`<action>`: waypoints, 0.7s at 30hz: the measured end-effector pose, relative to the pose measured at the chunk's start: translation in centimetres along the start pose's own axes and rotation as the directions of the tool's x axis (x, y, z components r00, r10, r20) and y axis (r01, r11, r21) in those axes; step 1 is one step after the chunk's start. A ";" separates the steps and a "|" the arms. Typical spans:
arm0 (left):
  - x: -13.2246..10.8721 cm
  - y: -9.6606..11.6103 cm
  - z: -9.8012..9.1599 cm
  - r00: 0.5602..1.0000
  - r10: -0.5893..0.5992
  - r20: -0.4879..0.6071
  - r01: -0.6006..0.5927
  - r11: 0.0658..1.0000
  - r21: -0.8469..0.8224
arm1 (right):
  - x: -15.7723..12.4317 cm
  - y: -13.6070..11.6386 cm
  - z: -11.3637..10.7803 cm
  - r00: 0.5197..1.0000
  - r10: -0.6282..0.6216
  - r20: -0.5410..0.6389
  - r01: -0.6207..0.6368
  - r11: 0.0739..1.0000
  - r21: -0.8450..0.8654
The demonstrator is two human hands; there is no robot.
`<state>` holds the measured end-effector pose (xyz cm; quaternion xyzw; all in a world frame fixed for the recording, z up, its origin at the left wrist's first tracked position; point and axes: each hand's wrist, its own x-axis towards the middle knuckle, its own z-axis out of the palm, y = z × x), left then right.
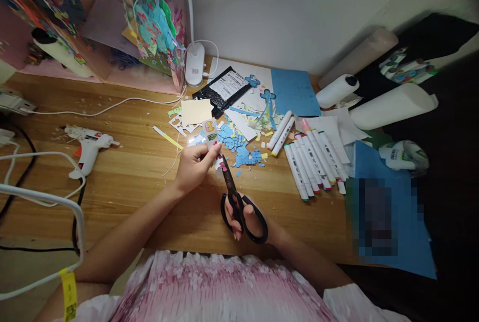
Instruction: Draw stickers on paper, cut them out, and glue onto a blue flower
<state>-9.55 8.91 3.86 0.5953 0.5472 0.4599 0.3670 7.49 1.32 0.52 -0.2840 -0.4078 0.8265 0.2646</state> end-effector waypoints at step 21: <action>1.7 -0.3 -1.3 0.937 -0.210 0.280 0.251 0.961 -0.119 | -0.2 -1.4 -0.7 0.990 0.115 0.079 -0.106 0.988 -0.108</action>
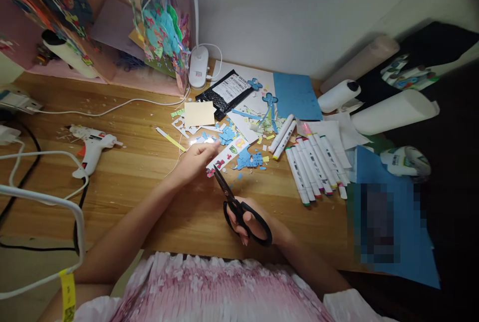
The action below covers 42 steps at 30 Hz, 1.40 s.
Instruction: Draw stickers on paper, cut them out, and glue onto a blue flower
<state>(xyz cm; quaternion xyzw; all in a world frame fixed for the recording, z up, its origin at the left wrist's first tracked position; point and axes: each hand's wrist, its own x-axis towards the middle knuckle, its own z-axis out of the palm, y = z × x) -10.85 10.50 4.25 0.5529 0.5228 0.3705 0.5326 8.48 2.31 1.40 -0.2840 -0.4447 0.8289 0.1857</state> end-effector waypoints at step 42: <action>-1.8 0.9 1.6 0.994 0.081 0.073 -0.077 0.996 -0.051 | 0.6 0.4 0.2 0.977 -0.128 -0.169 0.143 0.986 0.081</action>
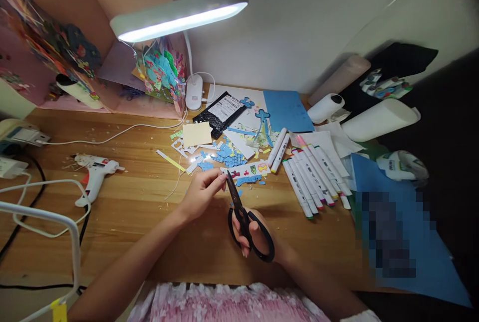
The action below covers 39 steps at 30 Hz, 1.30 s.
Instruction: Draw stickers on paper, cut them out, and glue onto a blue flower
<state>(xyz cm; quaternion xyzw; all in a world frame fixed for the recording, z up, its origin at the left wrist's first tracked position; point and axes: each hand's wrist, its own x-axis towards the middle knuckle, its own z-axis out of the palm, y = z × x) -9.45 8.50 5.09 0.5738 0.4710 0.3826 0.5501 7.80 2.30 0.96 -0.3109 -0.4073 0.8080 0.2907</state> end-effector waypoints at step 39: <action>0.5 1.2 -3.1 0.992 0.047 0.115 -0.072 0.972 0.223 | 0.1 -0.5 -1.0 0.983 0.072 0.169 -0.079 0.996 0.036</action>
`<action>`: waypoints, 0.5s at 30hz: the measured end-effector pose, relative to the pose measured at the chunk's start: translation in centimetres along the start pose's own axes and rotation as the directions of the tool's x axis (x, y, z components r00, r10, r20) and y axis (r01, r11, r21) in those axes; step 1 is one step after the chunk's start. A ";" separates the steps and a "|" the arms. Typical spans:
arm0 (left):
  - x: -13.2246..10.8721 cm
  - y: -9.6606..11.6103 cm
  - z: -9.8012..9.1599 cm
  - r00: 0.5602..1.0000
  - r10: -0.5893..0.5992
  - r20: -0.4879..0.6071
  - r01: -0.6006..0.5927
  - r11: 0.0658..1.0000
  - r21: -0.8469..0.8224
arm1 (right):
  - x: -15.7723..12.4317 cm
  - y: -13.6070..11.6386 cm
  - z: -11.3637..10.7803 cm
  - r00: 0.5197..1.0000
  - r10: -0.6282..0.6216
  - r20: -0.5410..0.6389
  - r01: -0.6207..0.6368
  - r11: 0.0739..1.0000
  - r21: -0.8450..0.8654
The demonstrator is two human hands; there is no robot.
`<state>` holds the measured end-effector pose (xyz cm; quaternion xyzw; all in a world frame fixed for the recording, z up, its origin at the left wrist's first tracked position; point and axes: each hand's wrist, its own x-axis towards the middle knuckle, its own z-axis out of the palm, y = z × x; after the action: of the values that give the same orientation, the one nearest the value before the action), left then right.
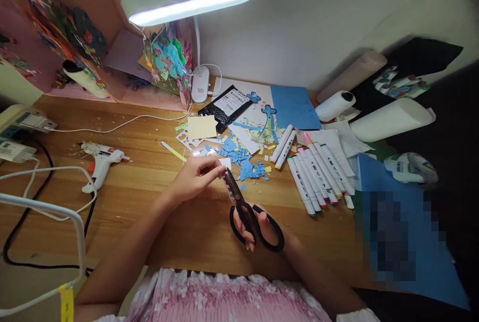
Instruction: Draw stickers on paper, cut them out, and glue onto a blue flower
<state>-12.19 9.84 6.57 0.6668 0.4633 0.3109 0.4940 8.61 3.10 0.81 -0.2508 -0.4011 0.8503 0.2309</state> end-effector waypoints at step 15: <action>-0.1 -0.4 -0.3 0.994 -0.038 0.101 0.056 0.982 -0.183 | -0.6 -1.5 -0.1 0.998 0.031 -0.060 -0.039 0.989 -0.144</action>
<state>-12.58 9.87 6.26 0.6212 0.4234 0.3082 0.5830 9.39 3.67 2.13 -0.2982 -0.4507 0.8152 0.2083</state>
